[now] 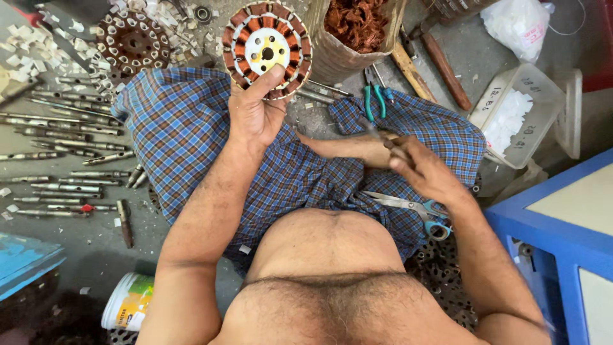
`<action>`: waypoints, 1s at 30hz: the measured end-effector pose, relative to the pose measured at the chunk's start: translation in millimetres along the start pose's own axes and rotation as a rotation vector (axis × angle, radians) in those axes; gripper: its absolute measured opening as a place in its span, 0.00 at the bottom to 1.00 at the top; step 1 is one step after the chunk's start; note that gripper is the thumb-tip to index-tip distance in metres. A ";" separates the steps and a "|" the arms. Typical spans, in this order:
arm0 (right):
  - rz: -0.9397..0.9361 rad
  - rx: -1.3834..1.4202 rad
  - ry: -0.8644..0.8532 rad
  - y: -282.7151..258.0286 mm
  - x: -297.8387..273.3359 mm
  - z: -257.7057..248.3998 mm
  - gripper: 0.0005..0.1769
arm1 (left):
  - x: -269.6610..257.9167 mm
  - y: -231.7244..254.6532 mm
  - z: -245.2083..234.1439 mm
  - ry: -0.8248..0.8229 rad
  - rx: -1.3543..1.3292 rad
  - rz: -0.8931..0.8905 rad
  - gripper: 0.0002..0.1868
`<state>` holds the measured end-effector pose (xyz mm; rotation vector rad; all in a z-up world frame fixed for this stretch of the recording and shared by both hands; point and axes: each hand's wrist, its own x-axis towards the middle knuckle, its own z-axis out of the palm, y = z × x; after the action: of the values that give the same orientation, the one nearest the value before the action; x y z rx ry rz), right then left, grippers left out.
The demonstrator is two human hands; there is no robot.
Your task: The person sits on the floor and uses pliers and shears to remove copper windings from a motor stator. They repeatedly pull and cut the wires, placing the removed copper into a nearby container.
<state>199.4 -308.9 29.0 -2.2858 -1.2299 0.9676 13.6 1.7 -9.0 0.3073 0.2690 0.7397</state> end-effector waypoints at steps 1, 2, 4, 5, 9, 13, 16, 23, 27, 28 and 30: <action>0.006 0.294 0.043 2.2 0.9 3.7 0.21 | -0.8 0.1 0.0 -0.001 -0.012 -0.002 0.29; 0.011 0.585 0.086 2.5 3.3 9.3 0.20 | -1.0 -1.2 0.5 -0.002 -0.027 -0.002 0.28; 0.057 1.071 0.112 -2.7 5.1 20.9 0.19 | -2.3 -3.5 1.7 -0.040 -0.032 0.025 0.27; 0.101 1.267 0.094 -10.4 7.6 33.0 0.18 | -3.5 -4.1 2.1 -0.058 -0.033 0.039 0.27; -0.040 1.507 -0.195 -54.8 19.8 65.3 0.20 | -3.2 -6.2 2.8 -0.073 -0.036 0.045 0.26; -0.250 1.505 -0.428 -104.1 32.5 73.6 0.32 | -5.5 -5.9 -1.3 -0.072 -0.014 0.048 0.23; -0.234 1.601 -0.607 -130.0 44.1 68.4 0.40 | -6.2 -4.9 -2.1 -0.040 -0.005 0.041 0.23; -0.214 1.760 -0.753 -147.6 49.1 58.4 0.43 | -10.7 -1.7 -1.4 -0.042 0.006 0.028 0.23; -0.185 1.819 -0.697 -141.7 44.6 64.5 0.39 | -9.8 -2.2 2.3 -0.089 0.026 0.052 0.30; -0.182 1.814 -0.668 -140.0 44.7 67.1 0.38 | -9.6 -1.9 3.2 -0.111 0.035 0.057 0.33; -0.171 1.808 -0.626 -137.8 45.0 72.5 0.35 | -8.8 -2.4 4.2 -0.138 0.036 0.068 0.36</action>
<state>84.5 -195.3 43.3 -0.4539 -0.2145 1.6797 10.2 -6.8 -4.8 0.4011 0.1420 0.7777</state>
